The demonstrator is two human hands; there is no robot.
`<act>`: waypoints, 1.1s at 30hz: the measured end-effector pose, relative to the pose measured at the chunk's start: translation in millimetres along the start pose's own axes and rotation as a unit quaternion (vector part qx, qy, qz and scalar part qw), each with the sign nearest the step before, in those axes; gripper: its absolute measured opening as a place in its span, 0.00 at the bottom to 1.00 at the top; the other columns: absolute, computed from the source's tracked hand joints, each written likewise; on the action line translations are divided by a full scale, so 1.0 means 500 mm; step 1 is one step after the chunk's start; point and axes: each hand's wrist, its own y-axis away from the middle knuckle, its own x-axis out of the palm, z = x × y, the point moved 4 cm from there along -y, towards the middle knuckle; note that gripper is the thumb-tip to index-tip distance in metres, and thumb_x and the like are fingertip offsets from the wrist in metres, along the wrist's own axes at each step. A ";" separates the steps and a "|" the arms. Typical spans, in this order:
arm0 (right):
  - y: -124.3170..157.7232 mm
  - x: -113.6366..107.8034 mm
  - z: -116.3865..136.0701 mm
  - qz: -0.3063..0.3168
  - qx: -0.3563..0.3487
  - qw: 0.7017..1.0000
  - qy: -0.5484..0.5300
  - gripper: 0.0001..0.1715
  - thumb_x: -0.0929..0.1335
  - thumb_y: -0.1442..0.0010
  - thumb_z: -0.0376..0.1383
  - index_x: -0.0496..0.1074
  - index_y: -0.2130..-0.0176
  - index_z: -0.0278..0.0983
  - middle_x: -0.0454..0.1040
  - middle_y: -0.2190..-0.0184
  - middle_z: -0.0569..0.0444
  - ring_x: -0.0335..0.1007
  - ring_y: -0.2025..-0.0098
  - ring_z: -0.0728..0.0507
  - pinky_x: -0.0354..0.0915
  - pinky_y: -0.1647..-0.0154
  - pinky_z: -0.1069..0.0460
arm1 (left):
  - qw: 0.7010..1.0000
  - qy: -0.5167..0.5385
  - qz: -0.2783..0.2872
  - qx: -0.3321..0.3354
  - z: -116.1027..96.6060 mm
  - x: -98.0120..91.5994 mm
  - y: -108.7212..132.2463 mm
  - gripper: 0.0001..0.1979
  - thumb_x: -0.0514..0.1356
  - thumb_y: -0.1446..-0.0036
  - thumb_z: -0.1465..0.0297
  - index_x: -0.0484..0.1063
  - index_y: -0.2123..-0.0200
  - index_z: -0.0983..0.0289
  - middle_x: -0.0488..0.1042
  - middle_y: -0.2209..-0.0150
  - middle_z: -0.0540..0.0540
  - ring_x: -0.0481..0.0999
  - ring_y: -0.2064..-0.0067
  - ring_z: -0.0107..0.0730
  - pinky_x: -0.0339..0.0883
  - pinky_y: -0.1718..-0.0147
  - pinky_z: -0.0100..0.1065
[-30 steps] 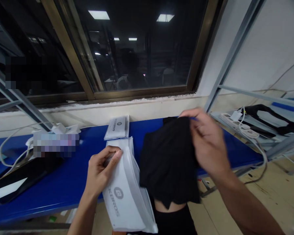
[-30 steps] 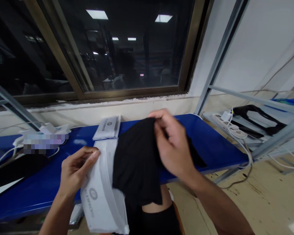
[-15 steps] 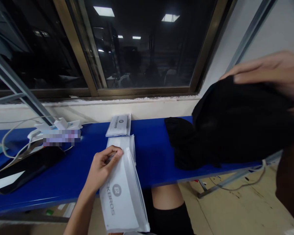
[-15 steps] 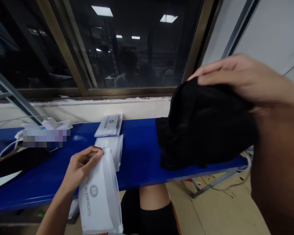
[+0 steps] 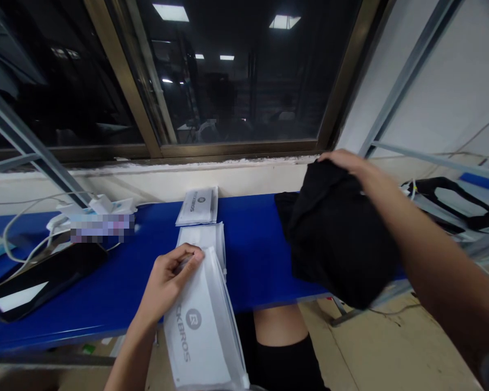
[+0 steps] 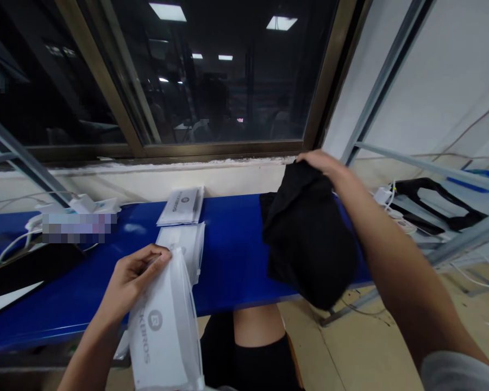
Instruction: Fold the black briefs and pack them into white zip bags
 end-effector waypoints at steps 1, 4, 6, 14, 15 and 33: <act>-0.001 0.048 -0.005 0.024 0.006 1.000 0.010 0.26 0.63 0.32 0.36 0.79 0.69 0.18 0.81 0.69 0.38 0.78 0.70 0.48 0.65 0.67 0.55 | 1.000 -0.005 0.007 -0.004 0.002 0.000 -0.001 0.18 0.62 0.38 0.54 0.75 0.68 0.63 0.70 0.74 0.50 0.62 0.75 0.25 0.52 0.78 0.26; 0.011 0.151 -0.018 0.057 0.008 0.997 0.056 0.13 0.70 0.38 0.31 0.80 0.57 0.25 0.82 0.58 0.37 0.80 0.57 0.39 0.70 0.54 0.50 | 0.999 -0.020 0.022 -0.014 0.010 -0.004 0.003 0.18 0.62 0.38 0.54 0.77 0.67 0.63 0.73 0.72 0.51 0.66 0.74 0.27 0.56 0.77 0.26; 0.041 0.183 -0.021 0.066 -0.011 0.994 0.083 0.16 0.71 0.39 0.32 0.80 0.52 0.31 0.80 0.52 0.38 0.76 0.48 0.33 0.68 0.46 0.43 | 0.999 -0.030 0.017 -0.017 0.016 -0.012 0.009 0.17 0.63 0.39 0.54 0.78 0.68 0.63 0.76 0.71 0.52 0.70 0.72 0.29 0.60 0.75 0.26; 0.314 0.153 0.039 0.074 -0.299 0.949 0.070 0.15 0.64 0.31 0.38 0.79 0.53 0.38 0.81 0.53 0.48 0.77 0.51 0.37 0.72 0.50 0.42 | 0.994 -0.106 -0.018 0.018 -0.016 -0.072 -0.051 0.16 0.65 0.41 0.54 0.83 0.64 0.60 0.83 0.65 0.53 0.79 0.65 0.38 0.68 0.70 0.30; 0.346 0.148 0.051 0.067 -0.317 0.945 0.037 0.13 0.64 0.31 0.36 0.79 0.55 0.37 0.81 0.55 0.49 0.78 0.53 0.38 0.72 0.51 0.43 | 0.992 -0.122 -0.017 0.040 -0.022 -0.076 -0.083 0.16 0.64 0.41 0.54 0.84 0.63 0.59 0.83 0.63 0.53 0.80 0.63 0.39 0.70 0.67 0.31; 0.563 0.261 0.118 0.062 -0.338 0.917 -0.200 0.10 0.65 0.33 0.27 0.75 0.57 0.38 0.79 0.62 0.49 0.75 0.59 0.41 0.73 0.58 0.43 | 0.871 -0.462 0.157 -0.061 0.079 0.078 -0.050 0.46 0.52 0.40 0.38 0.51 0.26 0.54 0.41 0.24 0.59 0.30 0.27 0.78 0.36 0.39 0.82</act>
